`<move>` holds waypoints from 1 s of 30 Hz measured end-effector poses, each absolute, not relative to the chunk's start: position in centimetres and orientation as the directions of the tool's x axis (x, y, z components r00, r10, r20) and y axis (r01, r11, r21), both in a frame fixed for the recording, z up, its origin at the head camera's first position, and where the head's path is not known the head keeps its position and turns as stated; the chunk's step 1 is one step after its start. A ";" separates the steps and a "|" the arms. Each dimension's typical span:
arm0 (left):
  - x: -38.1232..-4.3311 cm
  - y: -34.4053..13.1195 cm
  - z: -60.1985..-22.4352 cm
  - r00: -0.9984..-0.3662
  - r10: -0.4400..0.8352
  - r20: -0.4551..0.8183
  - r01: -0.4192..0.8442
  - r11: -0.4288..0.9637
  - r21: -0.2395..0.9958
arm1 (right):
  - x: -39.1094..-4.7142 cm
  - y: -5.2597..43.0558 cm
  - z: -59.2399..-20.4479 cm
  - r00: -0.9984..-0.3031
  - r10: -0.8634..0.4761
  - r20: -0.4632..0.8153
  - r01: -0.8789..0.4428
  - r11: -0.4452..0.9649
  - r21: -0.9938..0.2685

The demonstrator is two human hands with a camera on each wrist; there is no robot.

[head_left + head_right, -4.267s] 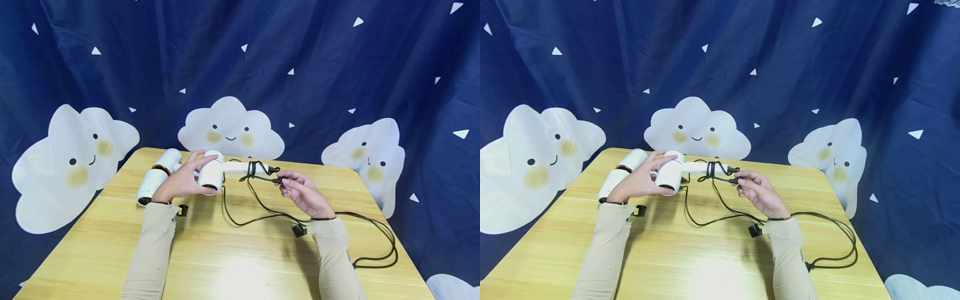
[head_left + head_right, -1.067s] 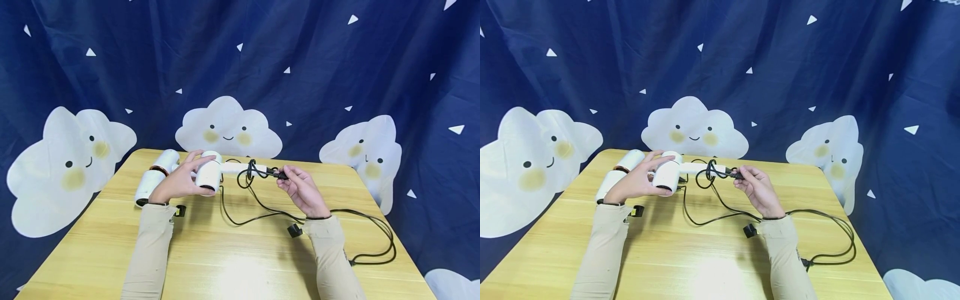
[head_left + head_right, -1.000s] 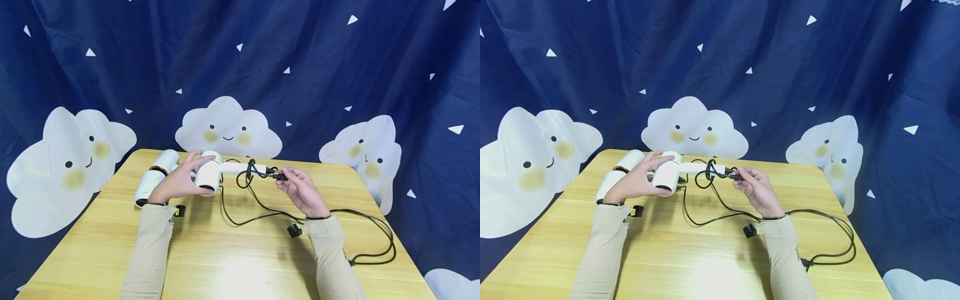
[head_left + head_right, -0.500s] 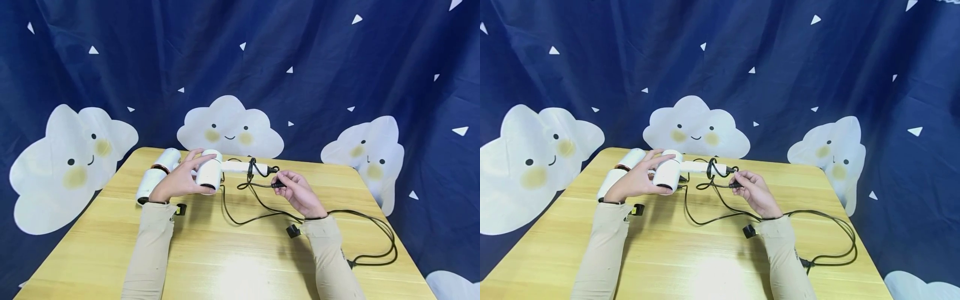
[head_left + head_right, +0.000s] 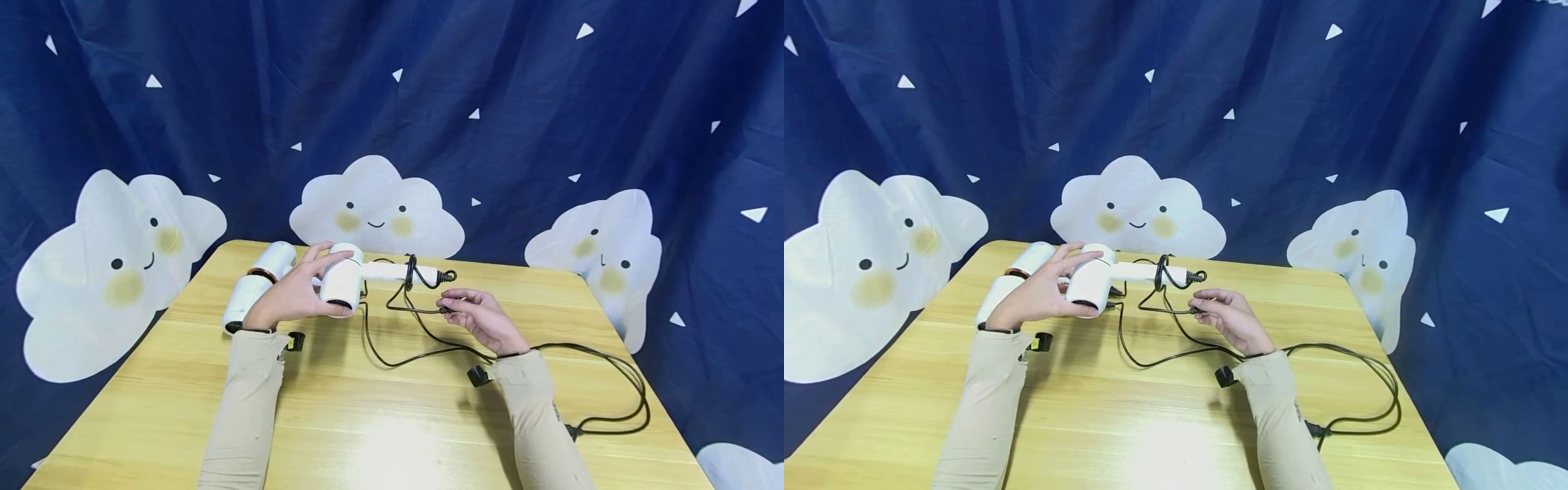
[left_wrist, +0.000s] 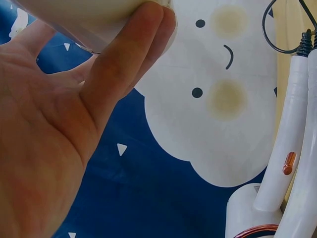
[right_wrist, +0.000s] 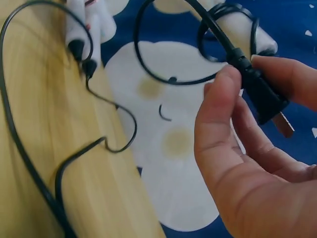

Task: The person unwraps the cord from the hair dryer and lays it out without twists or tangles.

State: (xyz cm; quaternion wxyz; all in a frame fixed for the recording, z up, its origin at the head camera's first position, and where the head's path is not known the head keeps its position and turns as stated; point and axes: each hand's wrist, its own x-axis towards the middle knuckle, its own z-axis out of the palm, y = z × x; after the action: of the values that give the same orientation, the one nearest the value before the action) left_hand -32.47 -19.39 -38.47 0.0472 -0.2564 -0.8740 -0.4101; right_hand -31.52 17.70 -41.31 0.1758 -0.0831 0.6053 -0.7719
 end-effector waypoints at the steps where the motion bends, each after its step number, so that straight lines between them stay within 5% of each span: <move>1: -32.5 -19.4 -38.5 -0.864 0.410 0.292 0.487 0.532 0.693 | -31.6 17.7 -41.5 -0.926 -0.366 -0.096 0.176 -0.193 -0.965; 22: -32.3 -18.5 -38.2 -0.851 0.453 0.267 0.504 0.560 0.657 | -33.3 19.5 -44.2 -0.971 -0.154 -0.181 0.225 -0.346 -0.911; 30: -32.3 -18.1 -38.2 -0.838 0.475 0.269 0.523 0.560 0.643 | -33.5 19.5 -43.8 -0.992 -0.047 -0.121 0.129 -0.456 -0.880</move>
State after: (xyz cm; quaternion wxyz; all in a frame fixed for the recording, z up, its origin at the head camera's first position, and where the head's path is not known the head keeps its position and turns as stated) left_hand -32.27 -18.10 -38.25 0.0323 -0.2828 -0.8825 -0.3744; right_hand -33.46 19.52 -43.83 0.0517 0.0393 0.5187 -0.8525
